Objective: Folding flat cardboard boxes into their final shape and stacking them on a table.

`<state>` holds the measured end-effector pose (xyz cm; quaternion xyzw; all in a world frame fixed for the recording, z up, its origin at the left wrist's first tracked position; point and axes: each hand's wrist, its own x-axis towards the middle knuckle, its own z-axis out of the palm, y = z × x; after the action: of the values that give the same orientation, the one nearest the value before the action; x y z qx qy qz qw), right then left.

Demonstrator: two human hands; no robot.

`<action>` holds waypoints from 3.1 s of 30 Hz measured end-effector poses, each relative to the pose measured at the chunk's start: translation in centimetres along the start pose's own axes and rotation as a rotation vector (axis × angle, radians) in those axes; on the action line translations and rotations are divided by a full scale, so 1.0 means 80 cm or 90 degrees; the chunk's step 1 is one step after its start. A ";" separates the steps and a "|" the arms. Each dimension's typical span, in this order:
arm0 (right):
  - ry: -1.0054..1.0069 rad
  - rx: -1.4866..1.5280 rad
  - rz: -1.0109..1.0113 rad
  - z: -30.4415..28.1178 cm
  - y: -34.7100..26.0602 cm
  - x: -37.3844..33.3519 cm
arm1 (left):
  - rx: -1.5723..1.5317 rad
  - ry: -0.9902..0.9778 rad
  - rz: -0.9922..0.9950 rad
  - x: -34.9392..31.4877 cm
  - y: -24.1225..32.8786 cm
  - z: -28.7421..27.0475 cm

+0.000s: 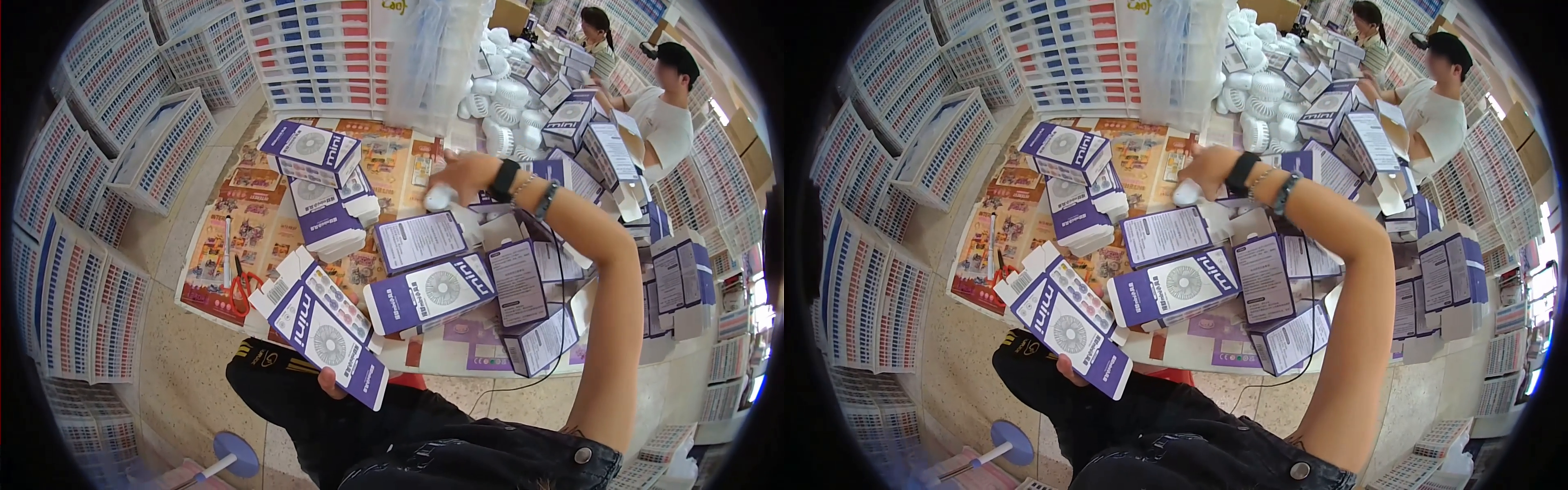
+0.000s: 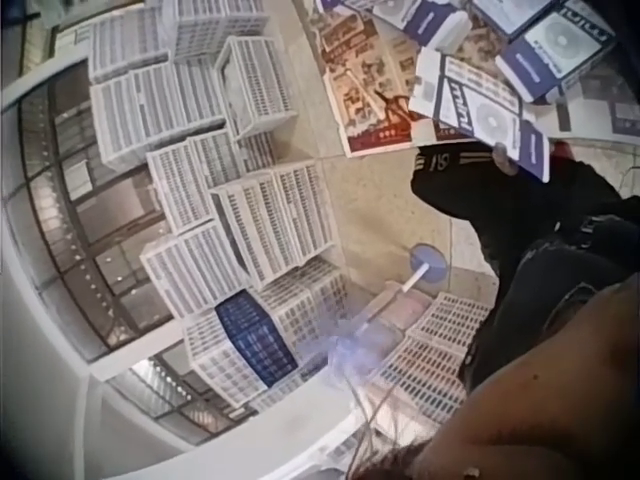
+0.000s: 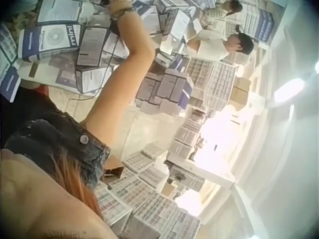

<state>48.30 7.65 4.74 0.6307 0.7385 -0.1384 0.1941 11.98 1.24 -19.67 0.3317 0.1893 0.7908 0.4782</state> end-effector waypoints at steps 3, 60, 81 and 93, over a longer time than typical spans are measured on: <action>0.234 -0.337 -0.141 0.007 -0.010 0.003 | -0.083 0.104 0.103 -0.003 0.008 0.062; 0.731 -0.121 0.153 -0.088 0.185 -0.123 | -0.111 -0.094 -0.274 0.032 0.116 0.116; 0.086 -0.228 -0.004 0.051 0.031 -0.080 | -0.231 -0.027 0.013 -0.002 0.034 0.067; 0.548 0.093 0.246 -0.049 0.070 -0.088 | -0.150 -0.178 -0.052 0.011 0.042 0.048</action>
<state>54.31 4.16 11.69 0.7685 0.6093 0.1228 -0.1521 12.26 0.34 -14.57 0.3720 0.0403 0.7335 0.5674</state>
